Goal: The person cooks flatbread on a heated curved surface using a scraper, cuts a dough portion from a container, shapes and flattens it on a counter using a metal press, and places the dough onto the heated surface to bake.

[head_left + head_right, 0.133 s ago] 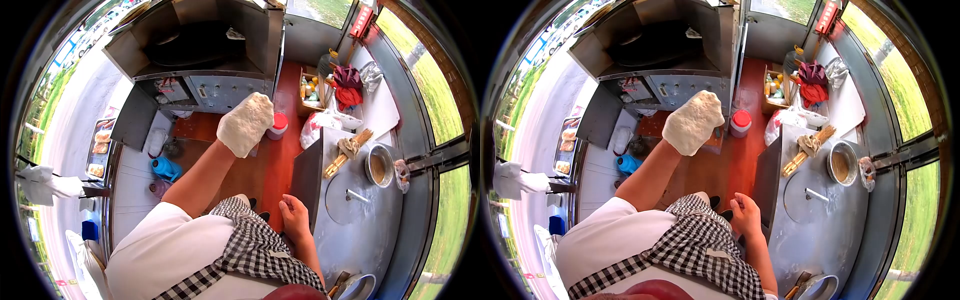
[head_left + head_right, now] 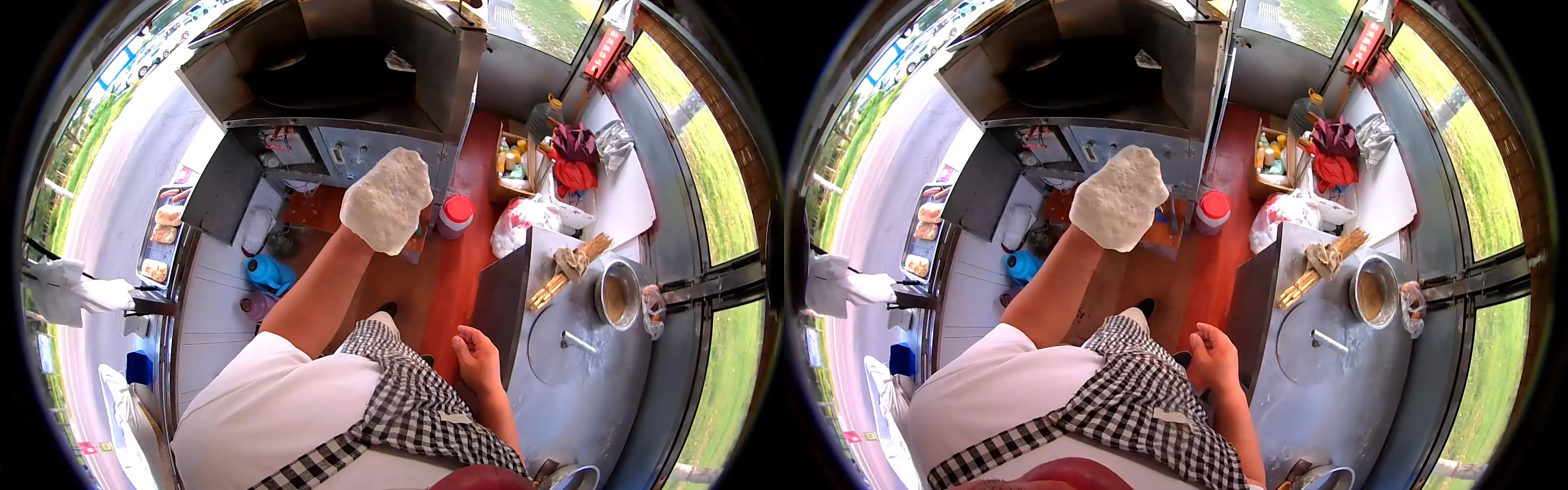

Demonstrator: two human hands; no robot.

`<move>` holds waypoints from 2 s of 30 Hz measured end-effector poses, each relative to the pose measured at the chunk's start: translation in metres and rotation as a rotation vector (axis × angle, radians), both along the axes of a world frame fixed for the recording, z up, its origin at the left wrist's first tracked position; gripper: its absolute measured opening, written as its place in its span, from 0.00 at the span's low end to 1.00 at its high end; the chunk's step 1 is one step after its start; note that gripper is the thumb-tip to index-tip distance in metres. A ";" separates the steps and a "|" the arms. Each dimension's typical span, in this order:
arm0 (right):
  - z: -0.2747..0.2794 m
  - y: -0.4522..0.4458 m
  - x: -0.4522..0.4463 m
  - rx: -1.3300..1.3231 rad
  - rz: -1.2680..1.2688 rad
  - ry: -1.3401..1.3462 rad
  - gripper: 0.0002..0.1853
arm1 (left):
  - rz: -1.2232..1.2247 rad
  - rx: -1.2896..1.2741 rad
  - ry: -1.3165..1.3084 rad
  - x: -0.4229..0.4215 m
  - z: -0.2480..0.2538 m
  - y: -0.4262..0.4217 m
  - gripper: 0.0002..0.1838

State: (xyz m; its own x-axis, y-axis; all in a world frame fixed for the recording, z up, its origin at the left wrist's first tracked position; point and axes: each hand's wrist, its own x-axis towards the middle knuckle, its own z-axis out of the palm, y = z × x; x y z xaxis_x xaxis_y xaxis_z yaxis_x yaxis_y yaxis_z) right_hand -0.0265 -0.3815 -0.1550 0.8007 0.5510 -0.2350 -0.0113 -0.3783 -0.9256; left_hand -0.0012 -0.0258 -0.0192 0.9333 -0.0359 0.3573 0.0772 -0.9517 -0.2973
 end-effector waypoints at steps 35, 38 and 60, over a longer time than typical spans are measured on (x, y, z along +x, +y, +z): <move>-0.013 0.423 0.218 -0.114 0.209 -0.263 0.15 | 0.453 0.496 0.230 0.131 0.022 0.522 0.08; -0.003 0.429 0.219 -0.181 0.145 -0.264 0.14 | 0.464 -0.266 -0.140 0.117 -0.007 0.579 0.08; -0.007 0.516 0.160 -0.235 0.040 -0.082 0.11 | 0.269 -0.685 -0.010 0.131 -0.100 0.607 0.28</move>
State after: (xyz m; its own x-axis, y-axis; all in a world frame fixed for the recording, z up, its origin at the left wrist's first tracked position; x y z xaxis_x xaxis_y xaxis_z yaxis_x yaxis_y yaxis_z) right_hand 0.1331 0.1349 -0.1623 0.8007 0.5210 -0.2956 0.0795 -0.5816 -0.8096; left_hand 0.1295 0.5813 -0.1195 0.8747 0.4287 0.2260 0.3343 -0.8713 0.3592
